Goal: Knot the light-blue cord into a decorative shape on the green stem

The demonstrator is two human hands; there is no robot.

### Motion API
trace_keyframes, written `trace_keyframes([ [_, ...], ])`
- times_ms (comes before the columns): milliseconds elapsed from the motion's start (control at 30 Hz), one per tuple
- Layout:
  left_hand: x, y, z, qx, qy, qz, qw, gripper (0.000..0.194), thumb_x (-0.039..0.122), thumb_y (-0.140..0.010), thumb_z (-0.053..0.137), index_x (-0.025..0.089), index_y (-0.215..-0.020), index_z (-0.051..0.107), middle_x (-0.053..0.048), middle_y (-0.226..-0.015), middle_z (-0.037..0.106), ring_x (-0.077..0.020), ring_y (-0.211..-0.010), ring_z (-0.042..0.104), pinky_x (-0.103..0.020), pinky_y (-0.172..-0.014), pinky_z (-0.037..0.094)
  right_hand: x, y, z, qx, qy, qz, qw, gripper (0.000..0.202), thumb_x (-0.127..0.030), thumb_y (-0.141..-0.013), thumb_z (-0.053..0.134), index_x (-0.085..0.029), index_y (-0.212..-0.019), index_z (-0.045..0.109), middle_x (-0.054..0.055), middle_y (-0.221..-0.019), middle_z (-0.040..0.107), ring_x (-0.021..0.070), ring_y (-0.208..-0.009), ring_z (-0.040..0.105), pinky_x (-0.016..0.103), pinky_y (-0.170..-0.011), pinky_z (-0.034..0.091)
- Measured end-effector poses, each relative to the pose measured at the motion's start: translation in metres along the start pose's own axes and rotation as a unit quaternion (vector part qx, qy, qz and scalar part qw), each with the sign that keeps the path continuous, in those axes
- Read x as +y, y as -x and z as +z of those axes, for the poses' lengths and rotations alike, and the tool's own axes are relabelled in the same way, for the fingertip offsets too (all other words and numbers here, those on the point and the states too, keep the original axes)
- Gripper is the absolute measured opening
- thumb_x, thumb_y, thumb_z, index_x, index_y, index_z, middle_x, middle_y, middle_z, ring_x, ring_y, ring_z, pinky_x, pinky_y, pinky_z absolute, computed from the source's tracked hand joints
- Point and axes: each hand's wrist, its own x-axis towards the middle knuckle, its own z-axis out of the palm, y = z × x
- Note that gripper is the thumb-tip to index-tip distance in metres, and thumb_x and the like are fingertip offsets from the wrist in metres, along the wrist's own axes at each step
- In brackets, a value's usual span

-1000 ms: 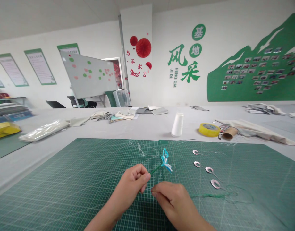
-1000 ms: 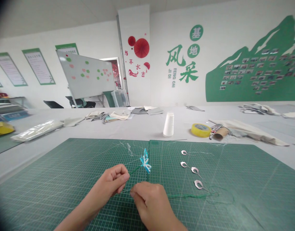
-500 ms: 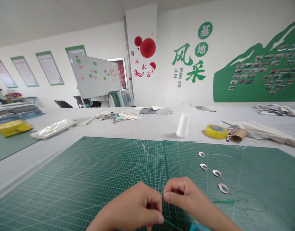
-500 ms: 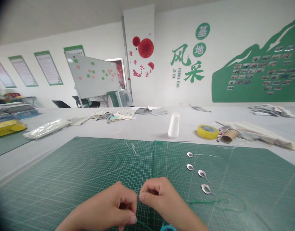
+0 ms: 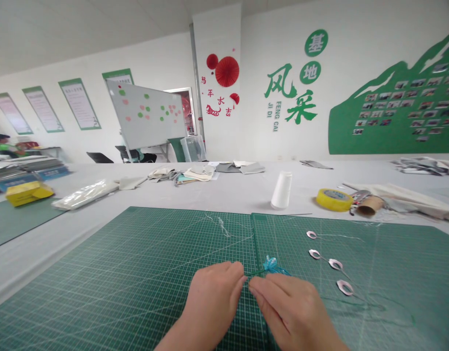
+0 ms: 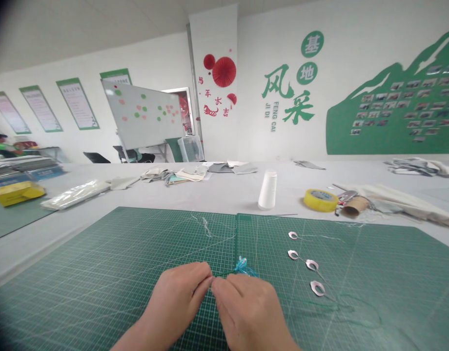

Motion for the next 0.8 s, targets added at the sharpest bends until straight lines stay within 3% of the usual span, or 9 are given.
trace_keyframes([
  [67, 0.0, -0.001, 0.0, 0.009, 0.025, 0.002, 1.0, 0.022, 0.02, -0.092, 0.04, 0.019, -0.073, 0.051, 0.0, -0.071, 0.058, -0.015, -0.064, 0.052, -0.026, -0.059, 0.031, -0.001, 0.001, 0.0, 0.005, -0.003, -0.003, 1.0, 0.026, -0.012, -0.092, 0.044, -0.018, -0.079, 0.065, 0.001, -0.058, 0.058, 0.0148, -0.052, 0.051, 0.028, -0.051, 0.031],
  [167, -0.001, -0.004, -0.006, 0.029, 0.136, -0.047, 0.989, 0.022, 0.022, -0.092, 0.043, 0.019, -0.072, 0.052, 0.001, -0.069, 0.057, -0.0134, -0.063, 0.05, -0.025, -0.06, 0.033, -0.002, 0.003, 0.001, -0.004, -0.02, 0.004, 1.0, 0.026, -0.012, -0.092, 0.043, -0.018, -0.08, 0.065, 0.0, -0.057, 0.056, 0.0142, -0.051, 0.05, 0.028, -0.051, 0.03],
  [267, -0.004, -0.007, -0.014, 0.018, 0.287, -0.104, 0.952, 0.021, 0.023, -0.089, 0.048, 0.018, -0.069, 0.054, 0.003, -0.062, 0.055, -0.0116, -0.058, 0.046, -0.023, -0.056, 0.033, -0.002, 0.004, 0.002, -0.019, -0.04, 0.023, 0.999, 0.027, -0.013, -0.093, 0.041, -0.018, -0.077, 0.063, 0.0, -0.059, 0.057, 0.0137, -0.052, 0.051, 0.027, -0.051, 0.03],
  [400, -0.006, -0.009, -0.023, 0.013, 0.415, -0.125, 0.901, 0.016, 0.024, -0.083, 0.055, 0.016, -0.069, 0.055, 0.003, -0.065, 0.051, -0.0106, -0.062, 0.044, -0.022, -0.059, 0.034, 0.0, 0.004, 0.005, -0.037, -0.055, 0.059, 0.996, 0.03, -0.015, -0.094, 0.039, -0.018, -0.078, 0.064, 0.0, -0.059, 0.057, 0.0134, -0.052, 0.051, 0.026, -0.052, 0.032],
  [633, -0.003, -0.009, -0.024, -0.019, 0.538, -0.173, 0.825, 0.015, 0.028, -0.079, 0.06, 0.017, -0.077, 0.049, 0.009, -0.056, 0.037, -0.0057, -0.046, 0.026, -0.019, -0.045, 0.022, 0.001, 0.002, 0.001, -0.046, -0.093, 0.103, 0.989, 0.031, -0.021, -0.095, 0.04, -0.019, -0.077, 0.065, 0.002, -0.064, 0.063, 0.014, -0.057, 0.058, 0.024, -0.055, 0.041],
  [800, -0.006, -0.009, -0.025, -0.037, 0.534, -0.151, 0.831, 0.013, 0.026, -0.08, 0.058, 0.015, -0.075, 0.052, 0.007, -0.058, 0.044, -0.005, -0.046, 0.03, -0.019, -0.044, 0.024, 0.001, 0.0, 0.002, -0.07, -0.163, 0.148, 0.973, 0.027, -0.023, -0.093, 0.043, -0.02, -0.077, 0.065, 0.001, -0.068, 0.066, 0.0143, -0.061, 0.061, 0.023, -0.059, 0.045],
])
